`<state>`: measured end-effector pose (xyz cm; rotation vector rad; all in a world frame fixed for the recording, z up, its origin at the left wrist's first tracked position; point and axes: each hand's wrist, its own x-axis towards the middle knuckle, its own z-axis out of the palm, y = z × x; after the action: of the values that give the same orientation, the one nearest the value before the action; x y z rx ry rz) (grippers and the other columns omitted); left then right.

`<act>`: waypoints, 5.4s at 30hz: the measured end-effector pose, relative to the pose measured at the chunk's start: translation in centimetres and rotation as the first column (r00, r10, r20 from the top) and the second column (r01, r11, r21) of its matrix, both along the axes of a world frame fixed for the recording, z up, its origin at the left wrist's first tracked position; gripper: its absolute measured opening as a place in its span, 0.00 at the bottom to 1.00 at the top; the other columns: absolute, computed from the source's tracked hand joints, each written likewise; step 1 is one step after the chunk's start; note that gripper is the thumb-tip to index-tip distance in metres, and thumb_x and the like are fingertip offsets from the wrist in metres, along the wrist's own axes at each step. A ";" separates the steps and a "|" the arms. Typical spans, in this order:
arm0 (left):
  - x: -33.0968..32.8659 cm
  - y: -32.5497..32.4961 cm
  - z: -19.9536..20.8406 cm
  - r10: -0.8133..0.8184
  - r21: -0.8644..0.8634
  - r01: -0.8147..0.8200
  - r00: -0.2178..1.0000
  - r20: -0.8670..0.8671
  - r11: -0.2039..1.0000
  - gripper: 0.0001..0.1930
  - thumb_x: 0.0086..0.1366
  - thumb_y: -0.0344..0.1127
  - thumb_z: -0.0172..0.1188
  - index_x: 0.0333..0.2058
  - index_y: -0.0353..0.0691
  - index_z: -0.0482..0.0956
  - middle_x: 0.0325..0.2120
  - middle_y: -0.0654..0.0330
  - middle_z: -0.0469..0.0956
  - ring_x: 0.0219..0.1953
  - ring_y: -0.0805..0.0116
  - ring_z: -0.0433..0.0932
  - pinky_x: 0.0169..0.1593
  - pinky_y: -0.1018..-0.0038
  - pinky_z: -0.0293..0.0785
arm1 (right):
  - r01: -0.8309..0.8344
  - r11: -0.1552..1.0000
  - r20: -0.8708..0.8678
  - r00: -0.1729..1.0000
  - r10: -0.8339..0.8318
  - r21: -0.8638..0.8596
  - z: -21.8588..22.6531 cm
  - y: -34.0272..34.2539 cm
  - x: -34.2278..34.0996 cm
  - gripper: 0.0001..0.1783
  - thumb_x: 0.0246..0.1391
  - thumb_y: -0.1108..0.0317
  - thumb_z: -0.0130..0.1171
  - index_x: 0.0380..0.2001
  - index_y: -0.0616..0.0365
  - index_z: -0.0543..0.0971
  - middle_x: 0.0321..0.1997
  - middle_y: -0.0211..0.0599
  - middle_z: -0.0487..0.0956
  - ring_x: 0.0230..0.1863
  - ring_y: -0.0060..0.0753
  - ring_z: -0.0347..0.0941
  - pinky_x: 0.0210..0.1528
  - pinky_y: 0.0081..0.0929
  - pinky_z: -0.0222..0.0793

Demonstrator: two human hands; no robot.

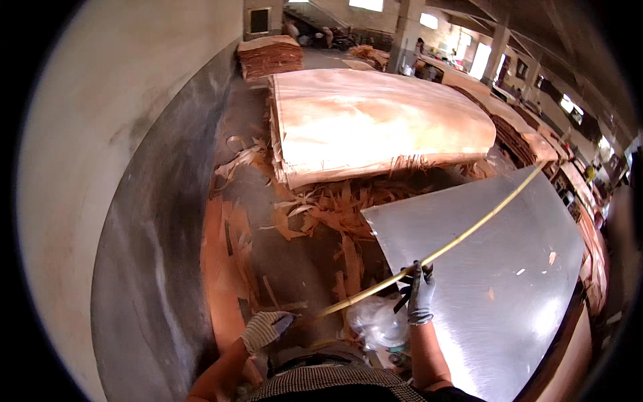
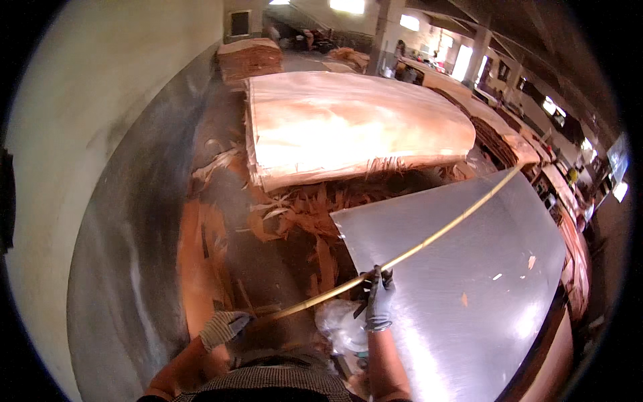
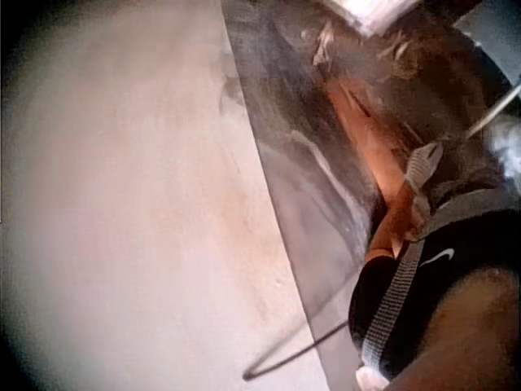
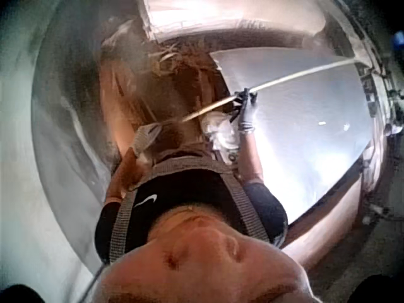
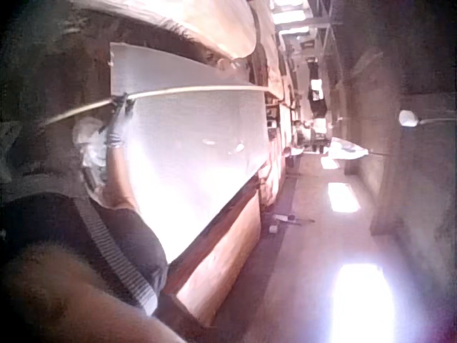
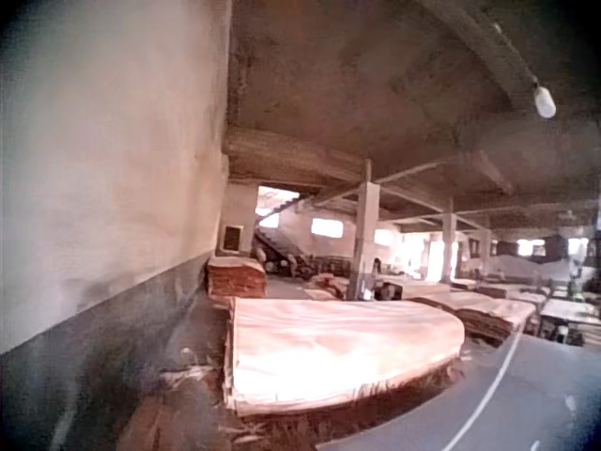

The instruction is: The person tapes together pieces of wood veneer on a curved surface, uses a scraper to trim edges and smooth the surface, and transfers large sheets of veneer onto a metal table.

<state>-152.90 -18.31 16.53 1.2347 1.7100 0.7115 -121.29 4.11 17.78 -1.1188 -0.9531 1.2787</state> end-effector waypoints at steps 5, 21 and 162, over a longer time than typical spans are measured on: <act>-8.4 11.3 -0.6 0.086 -0.004 -0.087 0.970 0.229 0.996 0.18 0.66 0.42 0.52 0.44 0.33 0.78 0.23 0.63 0.78 0.22 0.77 0.74 0.27 0.78 0.72 | -0.035 0.992 -0.004 0.999 0.036 0.125 -0.6 9.6 -12.9 0.07 0.60 0.65 0.54 0.35 0.58 0.75 0.26 0.24 0.74 0.21 0.15 0.65 0.19 0.15 0.61; -46.4 38.5 0.9 0.254 -0.166 -0.243 0.966 0.043 0.956 0.17 0.67 0.40 0.50 0.45 0.35 0.79 0.19 0.57 0.79 0.17 0.74 0.75 0.23 0.75 0.72 | -0.561 0.780 -0.141 0.827 0.544 -0.277 -4.1 41.0 -54.5 0.11 0.60 0.61 0.54 0.39 0.56 0.73 0.25 0.32 0.77 0.20 0.25 0.72 0.18 0.20 0.67; -13.8 90.3 1.8 -0.597 0.579 0.289 0.660 0.457 0.763 0.14 0.64 0.36 0.56 0.42 0.32 0.77 0.38 0.60 0.79 0.39 0.73 0.73 0.45 0.73 0.69 | 0.995 -0.077 0.602 -0.097 -0.793 0.060 9.5 10.8 -29.9 0.07 0.48 0.72 0.63 0.33 0.59 0.79 0.16 0.26 0.73 0.11 0.15 0.63 0.11 0.16 0.56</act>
<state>-166.69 72.01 18.34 1.4592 0.6320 1.0939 -151.14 14.93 27.33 -1.9845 0.1399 -0.1769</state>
